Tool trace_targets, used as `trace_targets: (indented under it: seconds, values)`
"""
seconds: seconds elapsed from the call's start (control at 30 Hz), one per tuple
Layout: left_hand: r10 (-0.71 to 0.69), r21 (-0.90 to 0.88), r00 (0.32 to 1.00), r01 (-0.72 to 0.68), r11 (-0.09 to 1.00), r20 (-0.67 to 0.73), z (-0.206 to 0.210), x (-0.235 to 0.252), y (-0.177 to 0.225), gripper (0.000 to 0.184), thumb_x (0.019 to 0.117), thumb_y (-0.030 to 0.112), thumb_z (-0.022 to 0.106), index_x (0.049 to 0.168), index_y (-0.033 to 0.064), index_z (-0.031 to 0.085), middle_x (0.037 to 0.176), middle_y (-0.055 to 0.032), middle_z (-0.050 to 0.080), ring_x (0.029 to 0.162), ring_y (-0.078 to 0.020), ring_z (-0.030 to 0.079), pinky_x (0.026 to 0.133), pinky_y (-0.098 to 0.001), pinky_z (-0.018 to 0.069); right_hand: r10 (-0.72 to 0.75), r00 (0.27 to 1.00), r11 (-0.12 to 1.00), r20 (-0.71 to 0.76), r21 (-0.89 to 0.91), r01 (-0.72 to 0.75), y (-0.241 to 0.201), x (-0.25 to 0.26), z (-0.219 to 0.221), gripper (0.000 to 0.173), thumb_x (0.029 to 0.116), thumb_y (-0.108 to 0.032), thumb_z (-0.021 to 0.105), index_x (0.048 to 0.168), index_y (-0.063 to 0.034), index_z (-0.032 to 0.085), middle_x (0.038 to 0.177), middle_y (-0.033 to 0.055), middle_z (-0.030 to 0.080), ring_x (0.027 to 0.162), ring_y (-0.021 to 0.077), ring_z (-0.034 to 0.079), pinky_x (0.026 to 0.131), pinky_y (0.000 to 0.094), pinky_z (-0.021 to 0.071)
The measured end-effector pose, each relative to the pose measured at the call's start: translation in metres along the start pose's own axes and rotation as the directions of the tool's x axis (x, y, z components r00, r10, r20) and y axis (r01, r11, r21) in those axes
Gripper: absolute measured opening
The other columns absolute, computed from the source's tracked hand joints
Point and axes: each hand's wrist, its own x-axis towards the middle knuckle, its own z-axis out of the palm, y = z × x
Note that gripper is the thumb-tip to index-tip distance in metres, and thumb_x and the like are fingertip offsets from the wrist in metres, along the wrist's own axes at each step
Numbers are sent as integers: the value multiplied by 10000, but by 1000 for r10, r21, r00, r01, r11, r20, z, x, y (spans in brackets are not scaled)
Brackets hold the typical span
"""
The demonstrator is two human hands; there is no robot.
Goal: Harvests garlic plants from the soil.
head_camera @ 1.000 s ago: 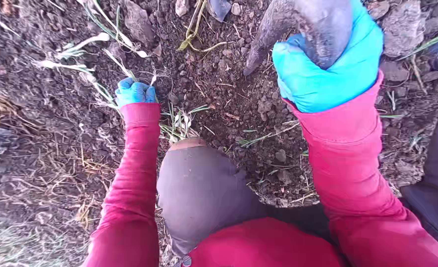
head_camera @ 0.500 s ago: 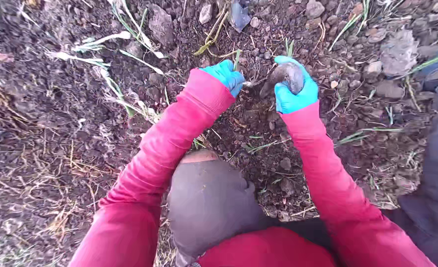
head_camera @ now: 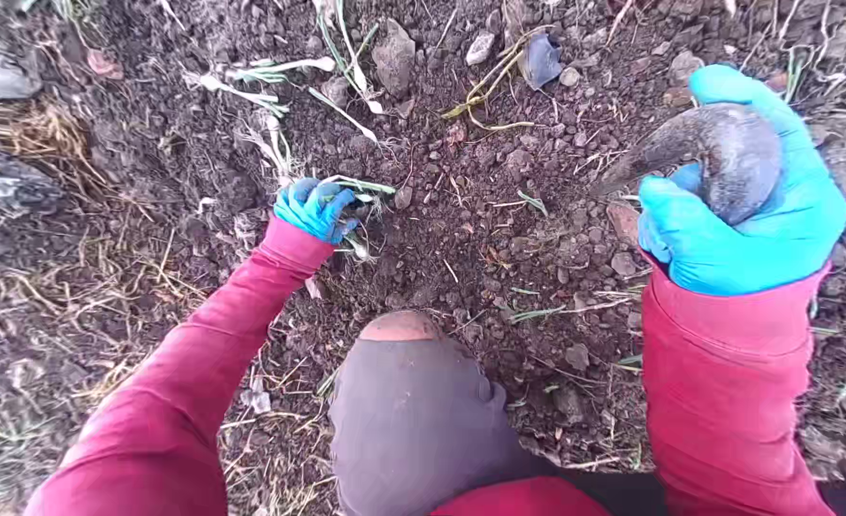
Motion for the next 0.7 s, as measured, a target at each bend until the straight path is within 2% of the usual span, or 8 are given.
trace_targets:
  seconds: [0.07, 0.13, 0.23, 0.3, 0.37, 0.5, 0.6, 0.7]
  values:
    - [-409, -136, 912, 409, 902, 27, -29, 23, -23, 576, 970, 380, 661, 1444, 71, 550, 1446, -317, 522, 1382, -516, 455, 1113, -671, 384, -11, 902, 977, 431, 196, -82, -1, -5, -42, 129, 929, -149, 650, 821, -141, 581, 671, -64, 542, 556, 40, 537, 556, 224, 484]
    - [-622, -489, 782, 523, 698, -50, -44, 69, -49, 723, 922, 322, 677, 1555, 76, 427, 1524, -183, 490, 1362, -229, 523, 1097, -370, 483, -142, 901, 954, 411, 301, 13, 0, 4, -29, 205, 917, -192, 647, 737, -143, 563, 574, -76, 479, 482, 34, 492, 476, 208, 433]
    - [-584, -797, 799, 445, 409, 146, -72, 70, -15, 738, 974, 158, 603, 1620, 101, 252, 1550, -106, 484, 1209, -165, 642, 894, -346, 608, -9, 973, 996, 233, 85, -11, -19, -18, 59, 329, 898, -136, 685, 1209, -74, 598, 834, 5, 648, 596, 69, 579, 527, 256, 535]
    - [-457, -663, 850, 502, 555, 262, -65, 42, 8, 819, 943, 72, 675, 1637, 107, 242, 1628, -150, 393, 1358, -247, 565, 1042, -436, 544, 200, 942, 971, 269, -181, -155, 8, -36, 92, 578, 886, -119, 662, 1452, -147, 547, 1107, 18, 718, 698, 65, 639, 592, 277, 558]
    - [-502, -468, 847, 519, 716, 171, -54, 2, 23, 806, 916, 106, 738, 1621, 174, 351, 1671, -134, 340, 1508, -315, 389, 1193, -543, 390, 291, 912, 935, 289, -287, -208, 30, -51, 100, 611, 892, -164, 665, 1486, -214, 529, 1128, 16, 730, 754, 76, 681, 653, 315, 593]
    - [-433, 15, 843, 461, 887, -319, -24, -59, 44, 318, 1010, 228, 620, 1311, 262, 714, 1260, -200, 667, 1225, -475, 552, 1028, -645, 401, 284, 879, 958, 384, -142, -248, 46, -55, 101, 667, 871, -159, 696, 1504, -211, 493, 1042, -4, 707, 667, 61, 638, 590, 278, 584]
    - [-399, 45, 908, 407, 912, -125, 16, -27, 46, 358, 967, 197, 628, 1310, 269, 704, 1532, -180, 516, 1422, -503, 417, 1126, -716, 315, 305, 892, 952, 335, -119, -281, 27, -46, 102, 670, 830, -85, 680, 1475, -178, 522, 1083, -34, 695, 632, 22, 582, 538, 219, 520]
    - [-239, -18, 912, 247, 969, -332, 36, -21, 40, 186, 1019, 222, 617, 1143, 170, 744, 1442, -199, 596, 1397, -499, 462, 1150, -698, 318, 151, 951, 986, 270, 22, -163, -24, -29, 78, 576, 835, -116, 705, 1395, -122, 571, 861, -54, 685, 526, 36, 547, 449, 218, 504]
